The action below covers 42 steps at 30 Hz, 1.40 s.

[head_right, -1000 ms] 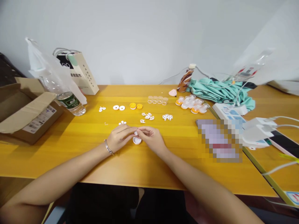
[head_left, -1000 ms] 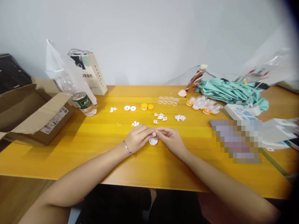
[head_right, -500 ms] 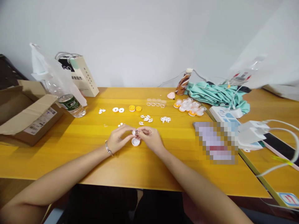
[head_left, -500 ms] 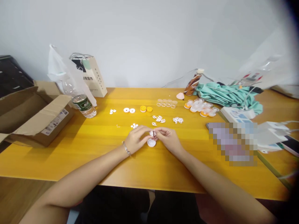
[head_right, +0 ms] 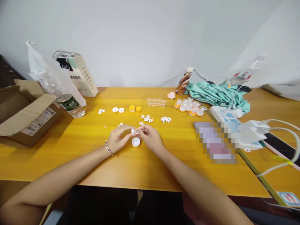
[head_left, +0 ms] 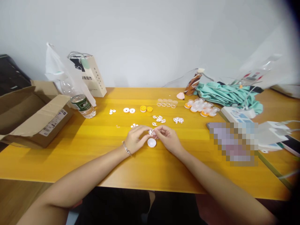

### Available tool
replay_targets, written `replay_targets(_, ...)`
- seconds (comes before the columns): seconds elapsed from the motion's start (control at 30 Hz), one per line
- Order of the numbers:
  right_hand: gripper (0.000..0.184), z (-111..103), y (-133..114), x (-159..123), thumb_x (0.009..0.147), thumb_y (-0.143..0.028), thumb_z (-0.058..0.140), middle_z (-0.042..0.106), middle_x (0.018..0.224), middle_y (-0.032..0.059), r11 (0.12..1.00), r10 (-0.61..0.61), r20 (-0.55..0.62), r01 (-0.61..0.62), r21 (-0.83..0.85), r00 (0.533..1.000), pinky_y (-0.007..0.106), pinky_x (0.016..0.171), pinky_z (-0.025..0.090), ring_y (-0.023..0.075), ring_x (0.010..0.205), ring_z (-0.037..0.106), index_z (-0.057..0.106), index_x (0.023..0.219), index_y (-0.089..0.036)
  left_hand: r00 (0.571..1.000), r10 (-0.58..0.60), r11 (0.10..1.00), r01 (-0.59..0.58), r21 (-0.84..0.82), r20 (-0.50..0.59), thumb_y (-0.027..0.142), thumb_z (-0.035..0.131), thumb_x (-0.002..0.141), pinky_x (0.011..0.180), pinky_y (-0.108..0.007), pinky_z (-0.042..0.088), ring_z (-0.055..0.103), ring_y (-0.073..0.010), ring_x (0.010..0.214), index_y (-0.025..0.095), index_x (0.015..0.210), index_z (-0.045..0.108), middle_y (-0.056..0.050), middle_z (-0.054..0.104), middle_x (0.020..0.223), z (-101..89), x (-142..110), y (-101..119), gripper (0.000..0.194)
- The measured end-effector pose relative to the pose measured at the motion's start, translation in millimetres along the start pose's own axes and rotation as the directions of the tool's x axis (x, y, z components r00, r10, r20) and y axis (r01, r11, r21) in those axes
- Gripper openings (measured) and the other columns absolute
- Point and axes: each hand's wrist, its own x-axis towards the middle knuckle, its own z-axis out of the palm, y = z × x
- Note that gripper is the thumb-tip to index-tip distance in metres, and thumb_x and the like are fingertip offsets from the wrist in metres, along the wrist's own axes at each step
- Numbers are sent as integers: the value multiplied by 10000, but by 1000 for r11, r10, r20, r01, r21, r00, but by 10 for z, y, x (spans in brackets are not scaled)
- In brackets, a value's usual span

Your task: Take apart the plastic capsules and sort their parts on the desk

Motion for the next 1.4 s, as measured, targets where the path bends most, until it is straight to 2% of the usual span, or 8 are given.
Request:
replay_targets(0.17,247,-194,75,93,738,-426,580,605,632,0,994,-76,-188,59,-96,979,267,612,485,126,592,587,548,726,-182,997,9,1000,-8,17,-74,241,556,819,813,-312,465,601,-159,858,178,994,580,-64,650,921,-31,-1,-6,187)
replay_targets(0.27,236,-351,115,182,745,-411,574,629,697,24,960,-175,-281,101,-259,943,294,658,486,143,638,598,591,762,-176,998,-5,1000,5,5,-55,237,540,830,810,-306,469,595,-153,863,174,1006,571,-66,642,930,-43,-1,-11,189)
replay_targets(0.43,213,-390,192,296,744,-352,571,651,724,40,899,-235,-244,115,-423,941,312,675,483,153,649,594,638,828,-169,1000,1,1000,-1,10,16,283,560,819,804,-303,470,598,-152,851,175,989,574,-59,644,912,-29,-3,-25,202)
replay_targets(0.7,255,-413,319,409,715,-358,597,637,674,30,905,-176,-266,50,-422,948,304,642,478,146,616,586,619,869,-157,999,13,1000,-13,-12,36,279,552,824,796,-304,474,595,-151,844,176,996,569,-59,637,911,-7,-13,-40,201)
replay_targets(0.93,282,-379,203,317,760,-409,558,614,673,28,934,-202,-287,95,-345,937,293,638,479,139,617,578,602,874,-155,996,-82,994,84,-66,38,267,582,802,788,-294,467,586,-141,813,179,984,586,-41,638,888,-8,-9,-43,202)
replay_targets(1.0,261,-314,143,224,777,-411,548,624,710,33,935,-226,-232,143,-325,946,305,679,481,147,658,588,603,853,-168,990,-136,982,139,-125,30,261,588,796,790,-286,467,589,-137,806,178,978,598,-40,644,897,-2,-10,-43,200)
replay_targets(1.2,220,-72,66,-35,791,-352,563,659,856,32,972,-164,130,182,-147,978,302,755,479,154,780,611,591,954,-208,957,-281,895,288,-342,71,265,528,836,792,-282,468,580,-149,844,167,971,624,-61,625,924,-17,3,6,193)
replay_targets(1.4,171,-12,39,-72,779,-334,575,654,808,18,993,-70,220,88,-72,973,288,731,473,146,753,602,620,864,-193,959,-260,864,281,-418,109,287,533,837,801,-282,439,522,-153,862,178,962,653,-58,530,872,-57,37,59,205)
